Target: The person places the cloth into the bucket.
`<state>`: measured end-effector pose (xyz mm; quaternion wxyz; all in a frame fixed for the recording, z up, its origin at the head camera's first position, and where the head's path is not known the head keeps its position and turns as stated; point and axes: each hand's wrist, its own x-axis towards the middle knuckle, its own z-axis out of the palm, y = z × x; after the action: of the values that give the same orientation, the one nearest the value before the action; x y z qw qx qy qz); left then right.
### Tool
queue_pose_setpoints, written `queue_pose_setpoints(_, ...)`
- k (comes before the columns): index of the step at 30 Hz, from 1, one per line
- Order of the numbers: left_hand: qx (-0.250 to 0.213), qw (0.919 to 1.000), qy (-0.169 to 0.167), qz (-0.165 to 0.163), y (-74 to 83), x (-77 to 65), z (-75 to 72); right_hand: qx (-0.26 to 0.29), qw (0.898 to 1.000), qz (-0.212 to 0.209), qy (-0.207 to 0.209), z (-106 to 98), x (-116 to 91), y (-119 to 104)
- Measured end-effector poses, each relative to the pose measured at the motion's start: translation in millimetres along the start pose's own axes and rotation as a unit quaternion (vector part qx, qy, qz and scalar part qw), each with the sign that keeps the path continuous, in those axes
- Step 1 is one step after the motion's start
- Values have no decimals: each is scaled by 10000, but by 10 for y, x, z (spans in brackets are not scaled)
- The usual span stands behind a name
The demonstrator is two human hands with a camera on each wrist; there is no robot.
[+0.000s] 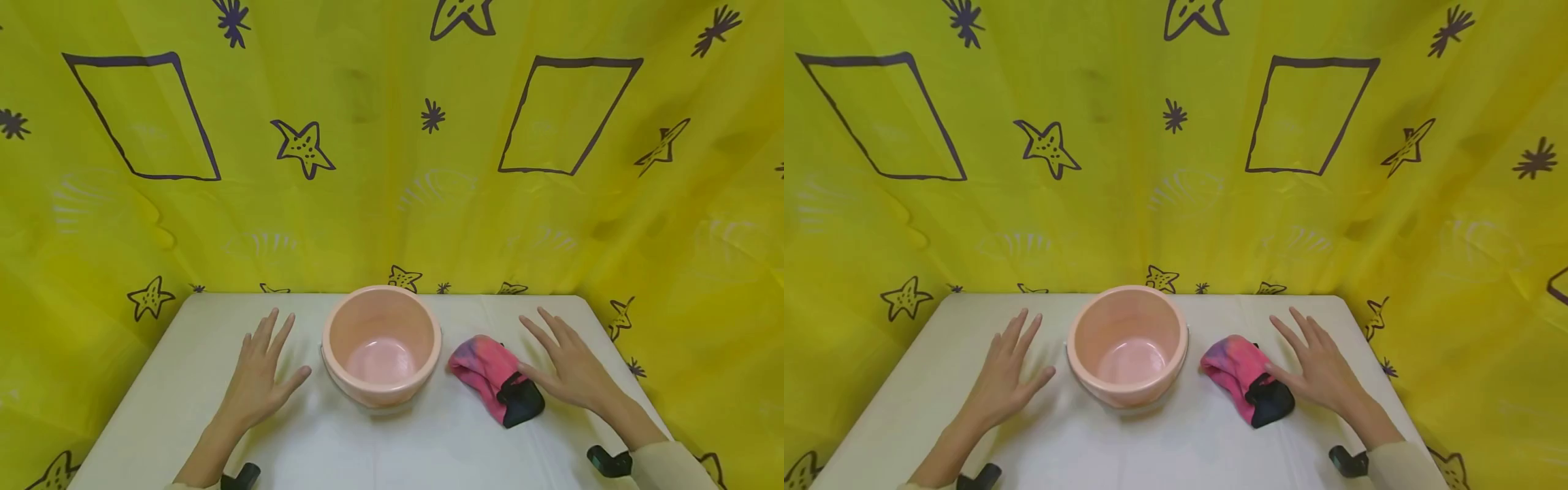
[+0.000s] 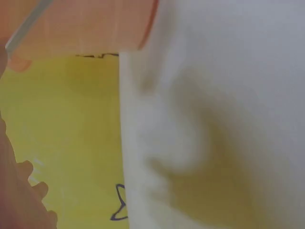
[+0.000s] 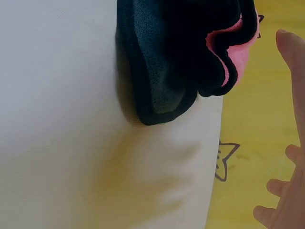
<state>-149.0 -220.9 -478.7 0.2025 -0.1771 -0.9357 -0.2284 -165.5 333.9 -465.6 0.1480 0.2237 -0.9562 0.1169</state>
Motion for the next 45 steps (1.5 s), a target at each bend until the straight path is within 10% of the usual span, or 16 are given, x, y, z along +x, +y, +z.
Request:
queue_pose_setpoints(19, -2065, 9775, -422, -11, 464, 214, 45, 677, 9954, 64, -677, -66, 260, -151)
queue_pose_setpoints(38, -2577, 9645, -572, 10, 523, 224, 184, 1181, 9769, 841, -1569, 17, 458, -618)
queue_pose_setpoints(45, -2625, 9628, -638, -8, 524, 219, 170, 1105, 9653, 548, -2300, 96, 414, -723)
